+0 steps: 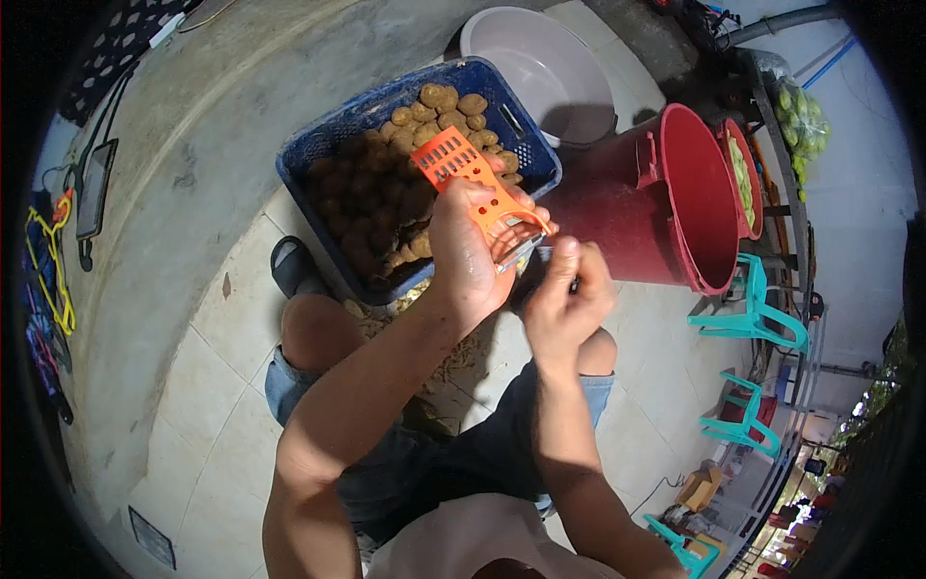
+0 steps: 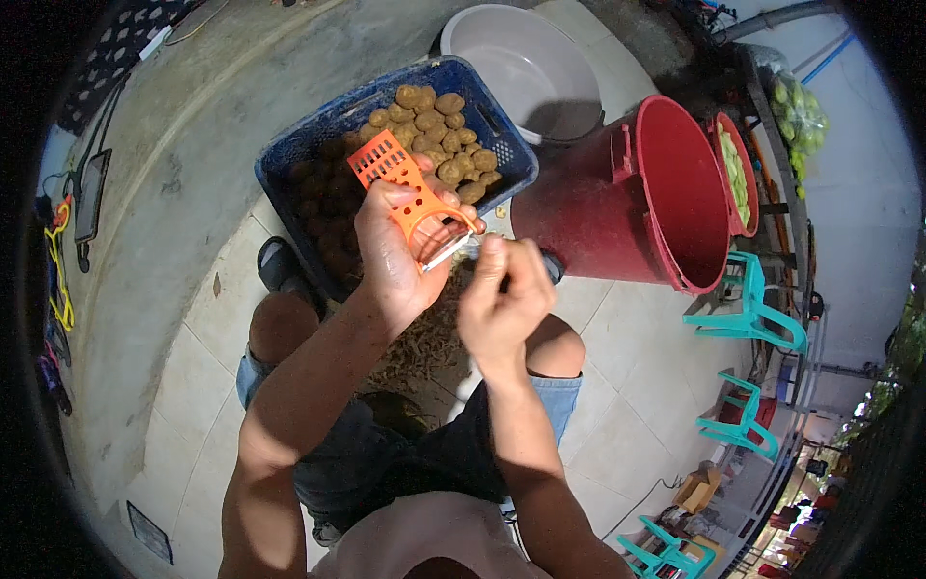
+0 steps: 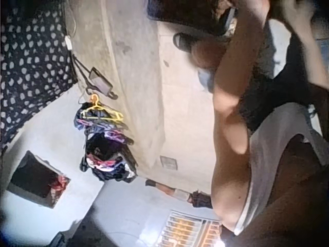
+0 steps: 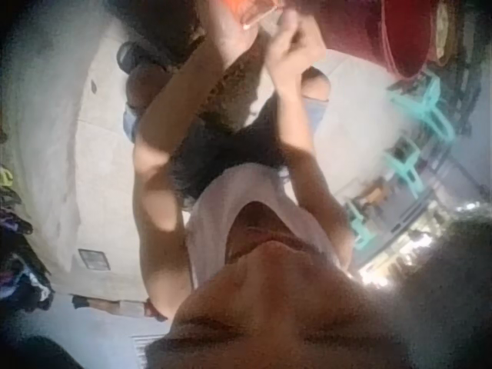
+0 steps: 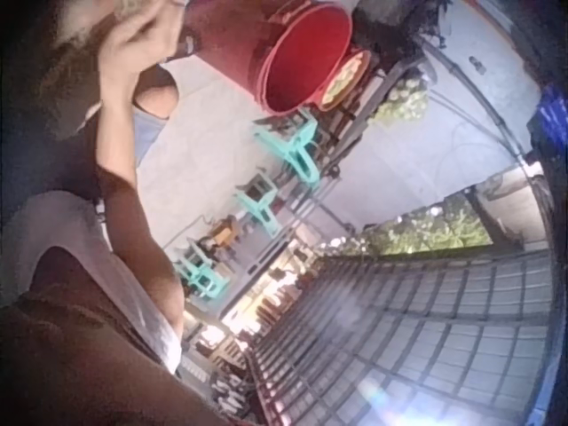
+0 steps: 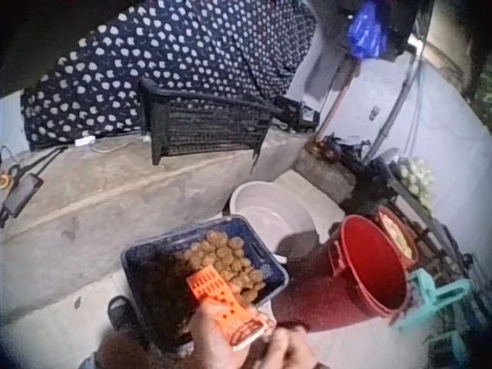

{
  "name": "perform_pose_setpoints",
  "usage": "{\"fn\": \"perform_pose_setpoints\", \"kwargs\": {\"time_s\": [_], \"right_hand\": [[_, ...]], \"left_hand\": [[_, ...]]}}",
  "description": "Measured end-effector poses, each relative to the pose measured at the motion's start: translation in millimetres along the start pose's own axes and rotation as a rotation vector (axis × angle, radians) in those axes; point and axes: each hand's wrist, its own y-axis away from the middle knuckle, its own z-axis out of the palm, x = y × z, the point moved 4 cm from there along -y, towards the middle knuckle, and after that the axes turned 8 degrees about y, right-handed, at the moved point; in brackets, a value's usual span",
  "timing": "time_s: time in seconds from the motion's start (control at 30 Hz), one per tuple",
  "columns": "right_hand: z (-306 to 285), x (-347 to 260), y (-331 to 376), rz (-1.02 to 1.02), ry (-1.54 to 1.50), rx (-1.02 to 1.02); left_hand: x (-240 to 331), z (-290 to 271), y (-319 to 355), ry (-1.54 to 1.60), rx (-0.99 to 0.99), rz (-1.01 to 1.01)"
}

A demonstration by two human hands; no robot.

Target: The person uses a peeler to remove the skin from potatoes, placing the peeled potatoes into a red bucket of water while the peels fall onto the floor.

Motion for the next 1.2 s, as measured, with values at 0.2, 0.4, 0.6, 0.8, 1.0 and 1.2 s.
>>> {"fn": "perform_pose_setpoints", "kwargs": {"time_s": [0.2, 0.4, 0.6, 0.8, 1.0, 1.2], "right_hand": [[-4, 15, -4, 0.069, -0.058, 0.019], [-1, 19, -1, 0.105, -0.091, -0.009], [0, 10, -2, 0.072, -0.076, -0.026], [4, 4, -2, -0.014, 0.017, 0.027], [4, 1, -4, -0.047, 0.094, 0.028], [3, 1, -5, -0.026, 0.076, 0.013]], "left_hand": [[10, 8, -9, -0.496, 0.034, 0.197], [9, 3, -12, -0.355, -0.196, 0.131], [9, 9, -12, -0.375, -0.326, 0.077], [7, 2, -10, -0.34, -0.135, 0.05], [7, -5, -10, -0.253, -0.052, 0.073], [8, -4, -10, -0.243, -0.084, 0.101]]}}
